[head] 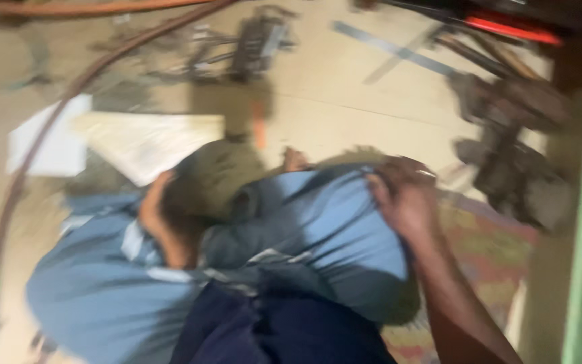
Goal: The person sits cross-legged on the workshop floor with a carved decorative panel on their lap. They mark the panel with an orange pencil, then hold a punch against the surface and strike it with a hammer to work the ornament's details, repositioning the panel between strikes.
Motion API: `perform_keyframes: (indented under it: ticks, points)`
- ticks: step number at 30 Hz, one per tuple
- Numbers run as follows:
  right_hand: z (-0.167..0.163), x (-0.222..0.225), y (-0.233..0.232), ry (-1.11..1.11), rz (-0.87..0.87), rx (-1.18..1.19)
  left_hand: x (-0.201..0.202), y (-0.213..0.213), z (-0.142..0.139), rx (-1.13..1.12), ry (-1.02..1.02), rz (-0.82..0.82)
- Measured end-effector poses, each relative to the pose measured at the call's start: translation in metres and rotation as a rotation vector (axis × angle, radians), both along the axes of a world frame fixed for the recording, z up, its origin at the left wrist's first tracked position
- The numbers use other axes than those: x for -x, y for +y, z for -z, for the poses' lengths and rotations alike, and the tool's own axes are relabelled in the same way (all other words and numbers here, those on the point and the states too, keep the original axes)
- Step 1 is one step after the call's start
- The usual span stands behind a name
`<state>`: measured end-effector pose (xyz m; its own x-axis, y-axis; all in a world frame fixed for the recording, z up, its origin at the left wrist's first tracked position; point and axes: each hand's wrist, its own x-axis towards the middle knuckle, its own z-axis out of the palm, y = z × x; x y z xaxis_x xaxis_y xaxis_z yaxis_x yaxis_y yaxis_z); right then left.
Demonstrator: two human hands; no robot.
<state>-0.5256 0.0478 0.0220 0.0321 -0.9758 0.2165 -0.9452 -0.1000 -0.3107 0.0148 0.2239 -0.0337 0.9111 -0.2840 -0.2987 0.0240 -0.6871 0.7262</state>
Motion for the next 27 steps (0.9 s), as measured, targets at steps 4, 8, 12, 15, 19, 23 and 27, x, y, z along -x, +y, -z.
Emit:
perform_keyframes:
  ticks: [4,8,12,15,19,23,27]
  points:
    - [-0.008,-0.008,-0.012,0.031,-0.058,-0.037,0.011,0.049,0.018,-0.009,0.168,-0.258]
    - [-0.016,-0.022,-0.029,0.043,0.042,-0.285,0.019,0.054,0.018,0.103,0.267,-0.292]
    - [-0.009,-0.042,-0.049,0.005,-0.065,-0.377,-0.003,0.011,-0.022,0.381,0.086,-0.112]
    - [-0.002,-0.046,-0.056,-0.017,-0.164,-0.385,-0.032,-0.023,-0.069,0.676,0.232,-0.133]
    - [0.006,-0.040,-0.054,0.000,-0.139,-0.378,-0.062,-0.038,-0.106,0.733,-0.082,0.189]
    - [0.021,-0.033,-0.056,0.074,-0.052,-0.430,-0.072,-0.026,-0.090,-0.177,-0.572,0.130]
    - [0.034,-0.026,-0.064,0.072,-0.047,-0.413,-0.030,-0.006,-0.046,-0.226,-0.287,0.062]
